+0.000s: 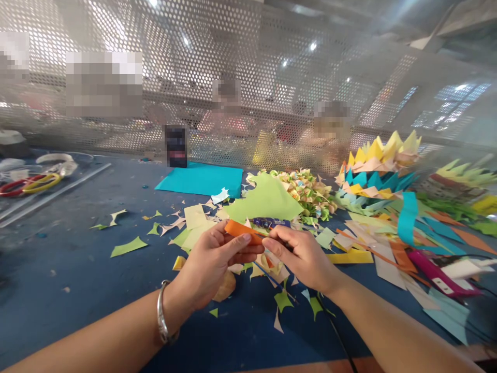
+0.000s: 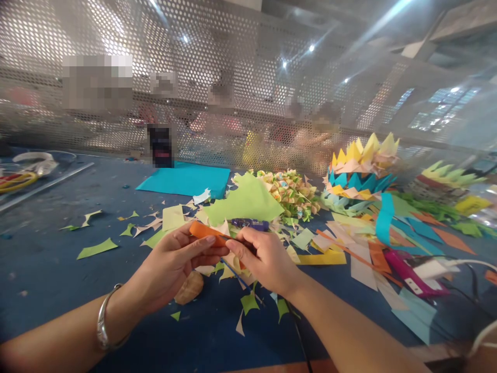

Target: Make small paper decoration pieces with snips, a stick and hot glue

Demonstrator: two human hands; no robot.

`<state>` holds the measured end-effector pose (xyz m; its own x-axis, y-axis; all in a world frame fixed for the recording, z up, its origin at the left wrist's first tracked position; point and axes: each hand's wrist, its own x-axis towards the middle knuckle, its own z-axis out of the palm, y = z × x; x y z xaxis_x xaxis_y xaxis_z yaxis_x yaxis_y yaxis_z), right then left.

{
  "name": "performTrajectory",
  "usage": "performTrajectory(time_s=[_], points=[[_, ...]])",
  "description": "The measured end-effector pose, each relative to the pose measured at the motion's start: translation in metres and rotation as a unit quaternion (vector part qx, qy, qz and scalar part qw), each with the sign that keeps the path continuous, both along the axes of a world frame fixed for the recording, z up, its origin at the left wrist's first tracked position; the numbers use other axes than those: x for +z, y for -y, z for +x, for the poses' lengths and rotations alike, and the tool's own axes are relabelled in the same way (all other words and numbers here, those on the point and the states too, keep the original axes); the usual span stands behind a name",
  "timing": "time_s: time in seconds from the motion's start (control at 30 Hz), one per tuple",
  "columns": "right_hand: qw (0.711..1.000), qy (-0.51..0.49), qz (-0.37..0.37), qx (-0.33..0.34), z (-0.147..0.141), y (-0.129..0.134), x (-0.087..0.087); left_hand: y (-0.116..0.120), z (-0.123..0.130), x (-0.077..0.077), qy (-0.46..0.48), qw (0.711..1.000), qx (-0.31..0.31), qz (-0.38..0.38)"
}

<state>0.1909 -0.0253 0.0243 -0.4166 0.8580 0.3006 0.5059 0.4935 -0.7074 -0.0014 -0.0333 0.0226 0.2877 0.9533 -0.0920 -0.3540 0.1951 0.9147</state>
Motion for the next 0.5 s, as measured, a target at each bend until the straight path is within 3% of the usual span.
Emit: performTrajectory(time_s=[0.5], points=[[1.0,0.021,-0.005,0.005,0.0029,-0.0009,0.0002,0.0006,0.0018,-0.0021,0.008,1.0,-0.013,-0.011]])
